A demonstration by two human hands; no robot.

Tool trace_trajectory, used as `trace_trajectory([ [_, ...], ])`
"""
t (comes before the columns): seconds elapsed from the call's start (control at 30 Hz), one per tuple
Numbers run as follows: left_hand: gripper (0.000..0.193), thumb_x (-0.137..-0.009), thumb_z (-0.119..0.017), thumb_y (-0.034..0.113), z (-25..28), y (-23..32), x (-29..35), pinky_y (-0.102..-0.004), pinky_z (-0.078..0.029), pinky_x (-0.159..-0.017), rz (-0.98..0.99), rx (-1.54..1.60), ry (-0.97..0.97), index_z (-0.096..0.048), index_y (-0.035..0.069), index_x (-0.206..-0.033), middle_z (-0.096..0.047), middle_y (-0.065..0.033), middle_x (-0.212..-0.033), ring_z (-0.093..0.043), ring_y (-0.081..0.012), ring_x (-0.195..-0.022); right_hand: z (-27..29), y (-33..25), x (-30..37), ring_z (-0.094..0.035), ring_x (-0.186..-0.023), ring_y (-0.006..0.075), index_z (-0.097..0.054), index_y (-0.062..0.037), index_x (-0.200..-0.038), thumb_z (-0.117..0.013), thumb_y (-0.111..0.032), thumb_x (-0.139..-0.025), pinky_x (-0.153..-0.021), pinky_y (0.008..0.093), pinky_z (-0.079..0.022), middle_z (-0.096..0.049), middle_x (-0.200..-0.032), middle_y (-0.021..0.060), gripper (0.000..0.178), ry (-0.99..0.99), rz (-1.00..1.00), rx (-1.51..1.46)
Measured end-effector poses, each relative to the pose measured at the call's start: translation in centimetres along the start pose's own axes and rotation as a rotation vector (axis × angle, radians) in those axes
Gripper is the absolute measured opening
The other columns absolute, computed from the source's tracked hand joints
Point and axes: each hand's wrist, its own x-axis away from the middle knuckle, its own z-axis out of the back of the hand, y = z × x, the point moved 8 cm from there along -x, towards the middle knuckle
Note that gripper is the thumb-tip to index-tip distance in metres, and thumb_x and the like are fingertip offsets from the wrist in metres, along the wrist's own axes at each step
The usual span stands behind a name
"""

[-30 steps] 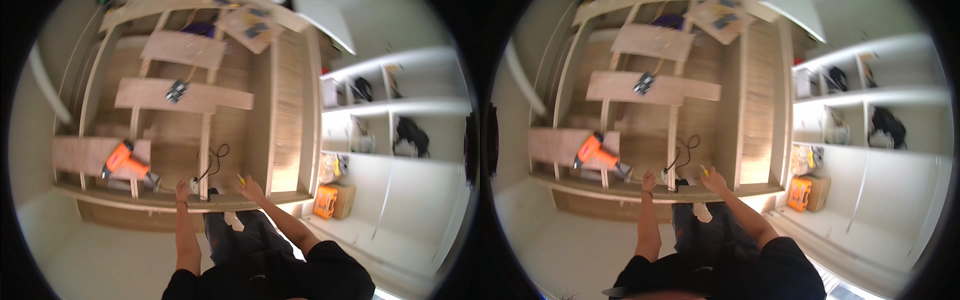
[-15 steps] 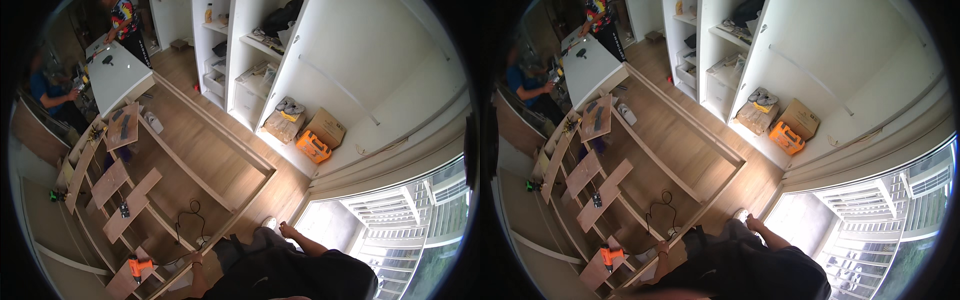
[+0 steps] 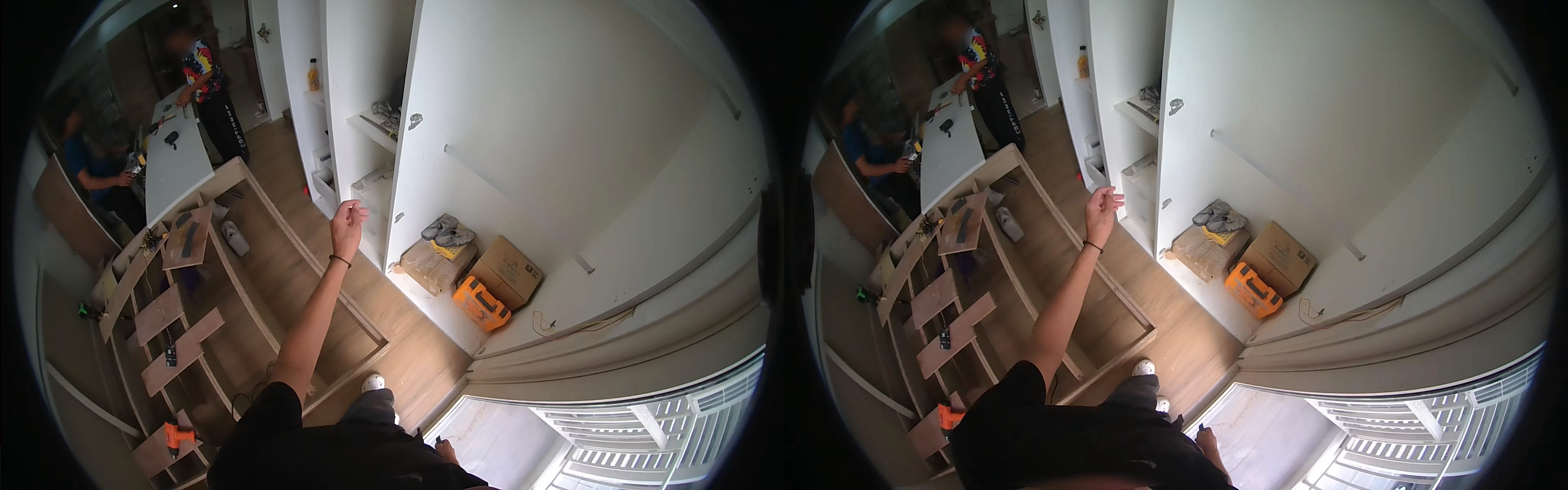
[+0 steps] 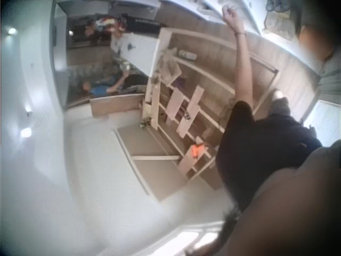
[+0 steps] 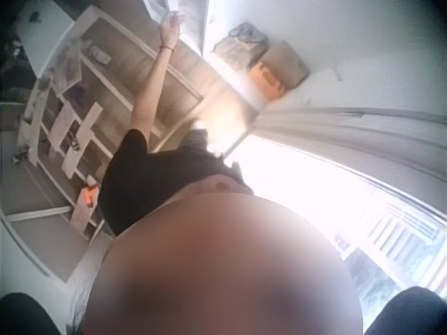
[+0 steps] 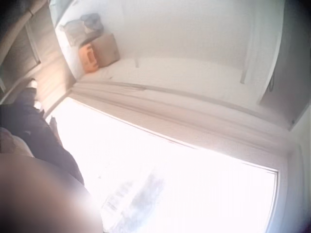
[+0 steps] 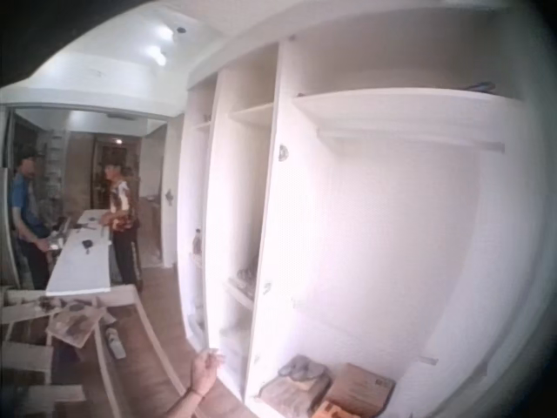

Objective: The person assembles a white cabinet by positioning panels, using a utility knife to trim edges, and aligning components. Another person assists by hammering parts into place. The person also uses a drill to secure joints.

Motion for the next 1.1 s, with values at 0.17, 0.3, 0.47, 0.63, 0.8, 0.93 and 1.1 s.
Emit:
trace_trajectory([
  [0.17,0.028,-0.098,-0.06,0.024,-7.8,14.6,-20.7,-0.0353,-0.054,-0.079,-0.386,-0.194,0.144,-0.062,0.0,-0.111,-0.069,-0.0136,-0.099,-0.067,-0.0237,-0.088,3.8,-4.9,-3.9,-0.059,-0.114,0.0481,-0.055,0.0036,-0.125,-0.052,-0.049,-0.094,-0.097,0.0529,-0.048,-0.063,-0.121,0.0306,0.061,0.022,-0.007,-0.063],
  [0.3,0.047,-0.092,-0.069,0.036,-12.2,24.8,-31.9,-0.0362,-0.054,-0.083,-0.524,-0.174,0.205,-0.062,-0.003,-0.117,-0.069,-0.0149,-0.102,-0.067,-0.0254,-0.092,7.2,-8.5,-12.1,-0.06,-0.116,0.0461,-0.054,0.0028,-0.127,-0.052,-0.049,-0.093,-0.099,0.0515,-0.047,-0.063,-0.12,0.0304,0.062,0.062,0.087,-0.101],
  [0.47,0.062,-0.084,-0.077,0.044,-16.7,33.3,-39.0,-0.0341,-0.053,-0.084,-0.546,-0.116,0.18,-0.062,-0.003,-0.121,-0.068,-0.0121,-0.103,-0.066,-0.0224,-0.091,12.9,-12.9,-20.4,-0.064,-0.111,0.0427,-0.056,0.0022,-0.126,-0.054,-0.043,-0.09,-0.096,0.0495,-0.049,-0.066,-0.115,0.0292,0.058,0.083,0.087,-0.017],
  [0.63,0.061,-0.085,-0.077,0.043,-18.1,34.7,-41.4,-0.0292,-0.053,-0.083,-0.55,-0.185,0.099,-0.063,-0.004,-0.122,-0.064,-0.0062,-0.102,-0.061,-0.0145,-0.089,18.5,-20.1,-24.0,-0.069,-0.1,0.0383,-0.055,0.0016,-0.126,-0.053,-0.038,-0.091,-0.09,0.0483,-0.052,-0.07,-0.106,0.0254,0.053,0.065,0.164,-0.048],
  [0.8,0.054,-0.085,-0.078,0.038,-17.6,33.6,-41.9,-0.0274,-0.049,-0.08,-0.553,-0.043,0.066,-0.066,-0.003,-0.119,-0.065,-0.003,-0.095,-0.057,-0.0114,-0.081,24.0,-27.1,-28.0,-0.069,-0.1,0.0402,-0.052,0.0011,-0.127,-0.052,-0.035,-0.091,-0.09,0.0494,-0.052,-0.069,-0.107,0.0266,0.051,0.02,0.2,0.027],
  [0.93,0.048,-0.09,-0.075,0.033,-17.7,33.2,-41.5,-0.0264,-0.05,-0.083,-0.58,0.036,0.074,-0.066,-0.002,-0.121,-0.065,-0.0018,-0.091,-0.058,-0.0093,-0.082,27.7,-31.1,-30.7,-0.068,-0.101,0.0416,-0.049,0.0006,-0.128,-0.051,-0.033,-0.092,-0.089,0.0503,-0.051,-0.069,-0.107,0.0276,0.049,-0.016,0.223,0.097],
  [1.1,0.043,-0.091,-0.074,0.027,-17.4,33.3,-40.9,-0.0248,-0.051,-0.081,-0.65,-0.089,0.151,-0.065,-0.003,-0.121,-0.066,-0.0033,-0.093,-0.06,-0.0079,-0.083,30.8,-34.1,-31.9,-0.067,-0.101,0.0435,-0.046,0.0001,-0.129,-0.05,-0.031,-0.093,-0.089,0.0515,-0.051,-0.068,-0.108,0.0288,0.048,-0.068,0.249,0.183],
])
